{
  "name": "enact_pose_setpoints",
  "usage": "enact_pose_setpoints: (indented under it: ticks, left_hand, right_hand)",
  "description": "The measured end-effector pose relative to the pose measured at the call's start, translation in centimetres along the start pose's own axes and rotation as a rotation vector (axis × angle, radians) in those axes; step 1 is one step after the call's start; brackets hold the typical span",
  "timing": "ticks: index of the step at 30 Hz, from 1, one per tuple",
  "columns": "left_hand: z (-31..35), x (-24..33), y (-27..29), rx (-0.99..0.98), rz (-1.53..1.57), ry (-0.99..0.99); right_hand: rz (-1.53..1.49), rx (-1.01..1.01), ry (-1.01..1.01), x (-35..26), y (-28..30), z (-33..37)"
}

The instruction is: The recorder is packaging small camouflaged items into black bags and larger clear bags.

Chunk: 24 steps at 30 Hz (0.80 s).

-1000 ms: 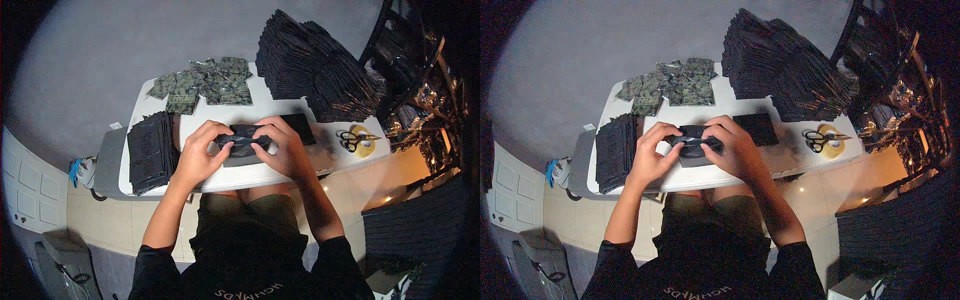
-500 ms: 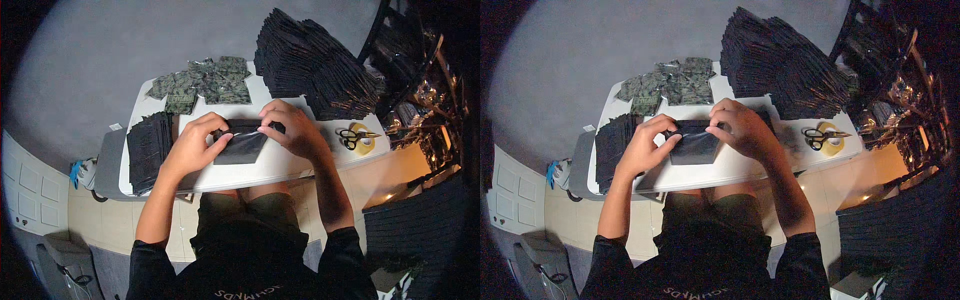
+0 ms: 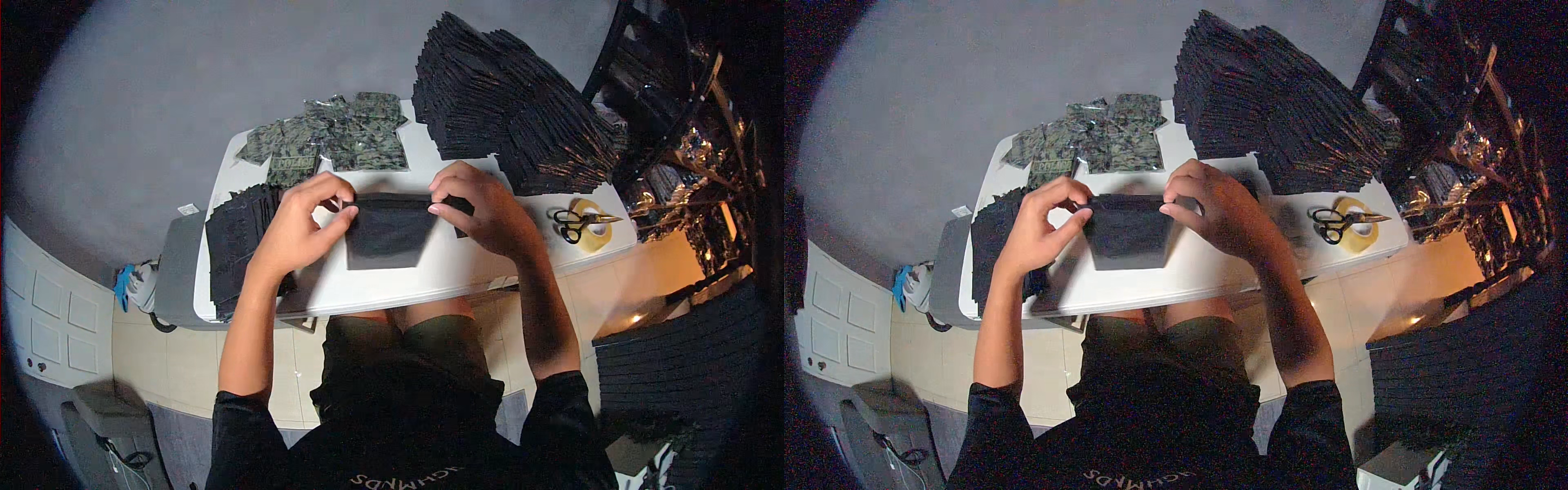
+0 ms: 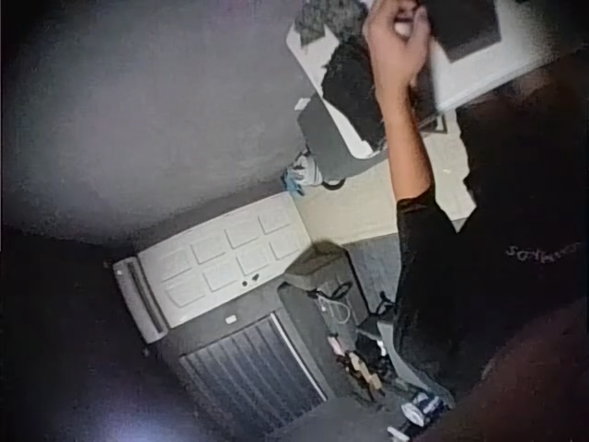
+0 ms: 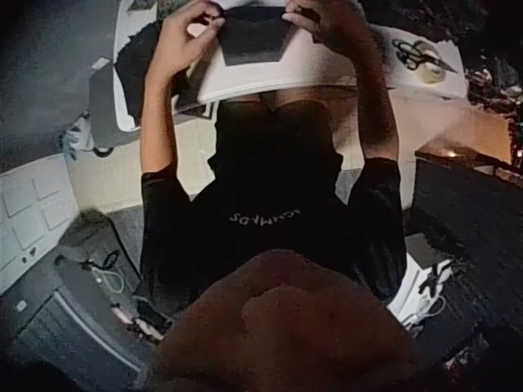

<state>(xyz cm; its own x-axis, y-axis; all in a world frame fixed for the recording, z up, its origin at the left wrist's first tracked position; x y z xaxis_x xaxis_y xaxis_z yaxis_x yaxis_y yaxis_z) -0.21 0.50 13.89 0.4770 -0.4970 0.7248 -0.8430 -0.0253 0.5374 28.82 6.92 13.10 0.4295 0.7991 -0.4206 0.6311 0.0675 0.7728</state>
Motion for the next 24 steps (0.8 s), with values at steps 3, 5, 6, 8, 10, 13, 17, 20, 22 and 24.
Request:
enact_pose_setpoints:
  ticks: [3,5,6,8,10,13,17,20,22,24]
  left_hand:
    - [-0.3,0.6,-0.6,-0.062,-0.042,-0.121]
    - [-0.3,0.8,-0.5,-0.067,-0.042,-0.116]
    - [-0.1,0.6,-0.4,-0.062,-0.027,-0.098]
    - [0.0,0.4,-0.4,-0.057,-0.012,-0.081]
    - [0.1,0.2,-0.7,-0.082,0.019,-0.067]
    - [0.6,-0.7,-0.8,-0.024,0.149,0.031]
    - [-0.3,-2.4,-0.7,0.036,0.211,0.077]
    - [-2.2,-5.9,-1.3,0.113,0.358,0.237]
    - [-2.9,-8.6,-3.2,0.129,0.179,0.291]
    - [-1.7,-10.0,-4.5,0.216,-0.159,0.164]
  right_hand:
    - [-0.010,0.026,0.033,-0.3,0.2,-0.2]
    - [-0.002,0.021,-0.003,-0.4,0.2,-0.3]
    - [-0.003,0.022,-0.002,-0.4,0.3,-0.4]
    - [0.009,0.001,-0.003,-0.6,0.3,-0.4]
    - [-0.001,0.009,0.012,-0.5,0.3,-0.1]
    - [-0.077,-0.006,-0.021,-0.7,0.0,-0.3]
    - [-0.201,0.003,-0.153,-0.3,-0.2,-1.7]
    - [-0.239,-0.124,-0.274,2.7,-1.9,-3.8]
    - [-0.114,0.020,-0.220,7.4,-5.8,-2.7]
    - [0.121,0.053,-0.226,7.9,-7.6,-2.2]
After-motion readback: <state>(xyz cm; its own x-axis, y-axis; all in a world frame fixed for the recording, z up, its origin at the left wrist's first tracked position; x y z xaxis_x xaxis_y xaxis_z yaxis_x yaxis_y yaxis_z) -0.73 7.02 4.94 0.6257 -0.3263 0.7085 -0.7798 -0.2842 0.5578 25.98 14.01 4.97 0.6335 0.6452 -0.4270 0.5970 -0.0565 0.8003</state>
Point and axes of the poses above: each hand's wrist, its own z-axis away from the middle knuckle, its own y-axis out of the back of the hand, x = y × z, the point moved 3 cm from there along -z, towards the middle knuckle, and after that the axes turned 6 degrees about z, right-handed, at the moved point
